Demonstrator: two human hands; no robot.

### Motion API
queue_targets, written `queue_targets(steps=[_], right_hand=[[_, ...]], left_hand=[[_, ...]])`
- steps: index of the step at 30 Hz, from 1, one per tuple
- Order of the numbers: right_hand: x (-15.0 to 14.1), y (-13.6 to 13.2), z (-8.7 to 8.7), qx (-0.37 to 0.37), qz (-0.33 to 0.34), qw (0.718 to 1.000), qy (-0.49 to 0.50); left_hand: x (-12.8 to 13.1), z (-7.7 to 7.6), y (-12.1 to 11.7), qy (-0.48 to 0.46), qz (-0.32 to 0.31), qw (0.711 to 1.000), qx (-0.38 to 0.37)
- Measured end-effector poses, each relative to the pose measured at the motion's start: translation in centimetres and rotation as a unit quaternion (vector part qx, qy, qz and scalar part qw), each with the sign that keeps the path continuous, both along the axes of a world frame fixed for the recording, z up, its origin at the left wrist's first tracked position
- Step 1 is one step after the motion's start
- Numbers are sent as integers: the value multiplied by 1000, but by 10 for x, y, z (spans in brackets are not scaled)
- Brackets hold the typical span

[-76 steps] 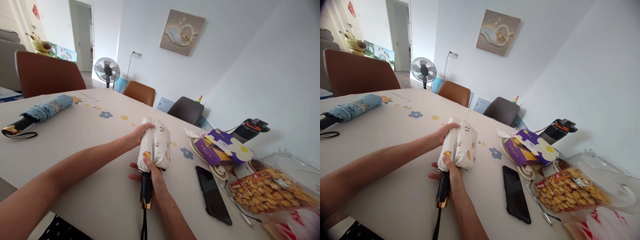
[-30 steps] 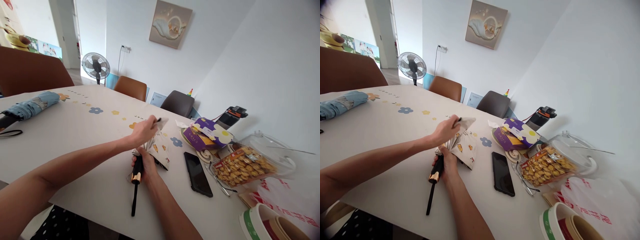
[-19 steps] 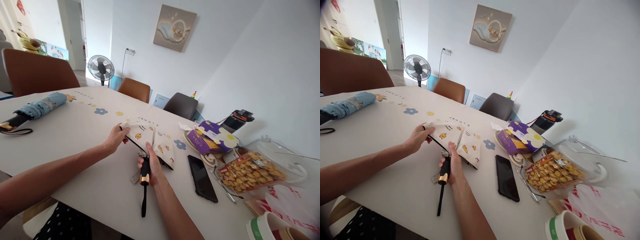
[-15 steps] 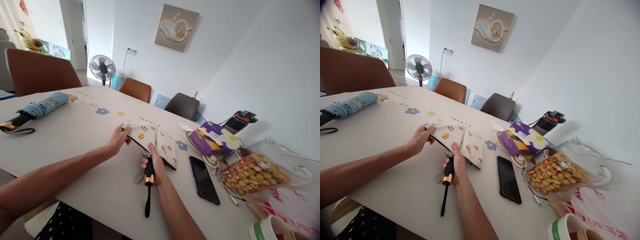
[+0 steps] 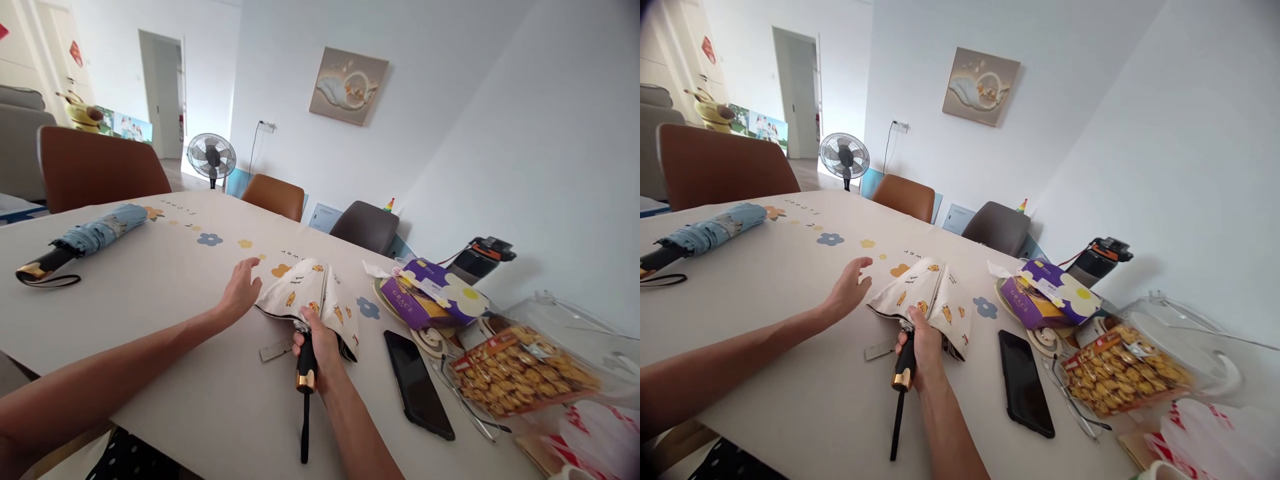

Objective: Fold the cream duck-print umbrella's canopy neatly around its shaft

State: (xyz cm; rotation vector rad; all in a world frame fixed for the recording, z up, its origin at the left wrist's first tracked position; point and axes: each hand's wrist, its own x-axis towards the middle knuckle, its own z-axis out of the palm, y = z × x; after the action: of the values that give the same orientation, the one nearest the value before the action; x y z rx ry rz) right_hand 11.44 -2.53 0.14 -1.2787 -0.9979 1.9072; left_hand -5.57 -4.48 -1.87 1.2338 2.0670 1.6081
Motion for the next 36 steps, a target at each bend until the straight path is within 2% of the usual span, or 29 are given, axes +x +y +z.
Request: queue_targets(steps=[3,6,8,10,12,15,17,19,22,25,31,36], right_hand=[[-3,-3,-2,12,-11,1000,-7],[-4,-5,-7,35,1,999,-33],[-5,-6,-10,56,11,997,-53],[-6,-7,-11,72,20,995,-64],[-7,-9,-9,73,28,995,-67],[-9,-12,-7,65,36,995,-68],[-9,-14,-8,63,57,994,-70],[-9,-15,-11,65,88,992,-63],[-8,-17,-16,70,121,990,-36],[-6,-20,-17,83,137,987,16],[-4,-24,-5,84,111,983,120],[-2,-24,-2,48,170,977,121]], left_hand=[[19,5,2,14,-92,995,34],[45,9,9,6,-191,982,-10],[58,12,17,21,-225,973,-41],[65,16,27,9,-223,972,-69],[66,21,36,-38,-194,977,-85],[60,27,46,-169,-169,968,-74],[53,28,50,-290,-197,935,-59],[44,28,52,-398,-221,889,-52],[34,28,53,-508,-221,831,-54],[29,33,52,-550,-222,804,-40],[31,51,46,-559,-254,789,-3],[30,49,46,-592,-286,753,-29]])
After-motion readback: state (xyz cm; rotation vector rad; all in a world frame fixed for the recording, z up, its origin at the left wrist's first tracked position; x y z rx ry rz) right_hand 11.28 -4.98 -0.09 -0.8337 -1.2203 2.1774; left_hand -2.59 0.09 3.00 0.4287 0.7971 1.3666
